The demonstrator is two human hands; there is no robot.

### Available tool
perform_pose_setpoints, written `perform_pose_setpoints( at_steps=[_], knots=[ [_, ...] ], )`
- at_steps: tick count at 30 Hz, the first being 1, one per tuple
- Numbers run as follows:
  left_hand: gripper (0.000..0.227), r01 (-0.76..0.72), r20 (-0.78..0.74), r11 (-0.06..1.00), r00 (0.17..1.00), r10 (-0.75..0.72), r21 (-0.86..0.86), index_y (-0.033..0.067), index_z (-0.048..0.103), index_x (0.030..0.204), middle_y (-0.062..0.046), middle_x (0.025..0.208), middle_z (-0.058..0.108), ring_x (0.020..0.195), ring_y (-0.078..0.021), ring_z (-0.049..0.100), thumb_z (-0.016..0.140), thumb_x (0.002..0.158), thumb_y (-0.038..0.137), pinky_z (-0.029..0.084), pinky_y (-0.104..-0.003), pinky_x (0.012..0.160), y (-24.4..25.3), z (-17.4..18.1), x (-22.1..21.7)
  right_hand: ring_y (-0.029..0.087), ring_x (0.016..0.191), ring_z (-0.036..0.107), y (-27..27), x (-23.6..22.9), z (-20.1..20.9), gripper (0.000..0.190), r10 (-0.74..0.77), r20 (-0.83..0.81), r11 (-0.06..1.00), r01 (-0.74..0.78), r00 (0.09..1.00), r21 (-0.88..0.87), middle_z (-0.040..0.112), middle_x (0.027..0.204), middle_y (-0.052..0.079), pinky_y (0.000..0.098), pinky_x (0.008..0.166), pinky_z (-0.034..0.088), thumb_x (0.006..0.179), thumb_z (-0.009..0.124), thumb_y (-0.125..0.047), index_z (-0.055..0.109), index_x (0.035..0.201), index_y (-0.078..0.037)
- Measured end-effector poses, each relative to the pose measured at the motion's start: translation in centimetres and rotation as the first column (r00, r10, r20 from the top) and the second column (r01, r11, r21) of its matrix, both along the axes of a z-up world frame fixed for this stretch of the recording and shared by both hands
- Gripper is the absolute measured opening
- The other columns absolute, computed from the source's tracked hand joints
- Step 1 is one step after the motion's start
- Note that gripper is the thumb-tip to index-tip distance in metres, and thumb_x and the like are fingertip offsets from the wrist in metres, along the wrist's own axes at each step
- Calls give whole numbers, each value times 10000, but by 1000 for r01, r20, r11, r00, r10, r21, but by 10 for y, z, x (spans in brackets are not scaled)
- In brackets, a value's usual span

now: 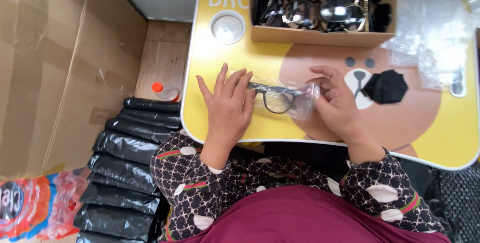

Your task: The person cleans a pair of glasses with a cloth, places them into a clear plastic bag, and then wraps the bagged glasses in bubble wrap while sitting on a mat on the floor.

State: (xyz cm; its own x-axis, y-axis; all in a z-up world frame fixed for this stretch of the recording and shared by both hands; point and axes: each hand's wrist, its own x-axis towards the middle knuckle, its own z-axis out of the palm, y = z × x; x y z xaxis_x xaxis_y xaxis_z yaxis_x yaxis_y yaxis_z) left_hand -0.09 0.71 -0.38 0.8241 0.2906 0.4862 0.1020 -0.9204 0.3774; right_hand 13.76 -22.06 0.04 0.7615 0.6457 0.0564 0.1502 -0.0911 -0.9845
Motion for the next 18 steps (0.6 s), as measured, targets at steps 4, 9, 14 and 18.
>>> perform_pose_setpoints(
  at_steps=[4, 9, 14, 18],
  knots=[
    [365, 54, -45, 999, 998, -54, -1, 168, 627, 1340, -44, 1339, 606, 1403, -354, 480, 526, 1034, 338, 187, -681, 1164, -7, -4, 2, 125, 834, 649, -20, 14, -14, 443, -69, -242, 989, 99, 968, 113, 702, 1022, 97, 274, 751, 574, 1044, 465, -28, 415, 1478, -103],
    [504, 39, -90, 999, 995, -37, 25, 97, 642, 1324, -113, 1228, 609, 1184, -342, 623, 616, 990, 473, 465, -506, 998, -19, 14, -8, 201, 918, 719, -23, 7, -6, 854, -44, -299, 988, 87, 953, 131, 680, 1128, 165, 333, 823, 624, 829, 723, 112, 308, 1537, -127],
    [602, 36, -275, 999, 961, -31, 11, 102, 640, 1343, -108, 1074, 680, 989, -308, 704, 588, 972, 574, 514, -456, 857, -36, 52, -31, 208, 841, 714, -18, 21, 6, 856, -47, -320, 987, 94, 946, 133, 683, 1003, 163, 328, 781, 631, 843, 680, 152, 307, 1554, -144],
    [519, 114, -288, 987, 947, -141, -110, 38, 659, 1314, -179, 1068, 709, 1010, -377, 715, 680, 948, 406, 511, -491, 920, -36, 91, -16, 194, 779, 719, -10, 43, 26, 845, 100, -260, 993, -81, 960, 84, 731, 952, 158, 326, 746, 618, 837, 709, 117, 342, 1555, -135]
  ],
)
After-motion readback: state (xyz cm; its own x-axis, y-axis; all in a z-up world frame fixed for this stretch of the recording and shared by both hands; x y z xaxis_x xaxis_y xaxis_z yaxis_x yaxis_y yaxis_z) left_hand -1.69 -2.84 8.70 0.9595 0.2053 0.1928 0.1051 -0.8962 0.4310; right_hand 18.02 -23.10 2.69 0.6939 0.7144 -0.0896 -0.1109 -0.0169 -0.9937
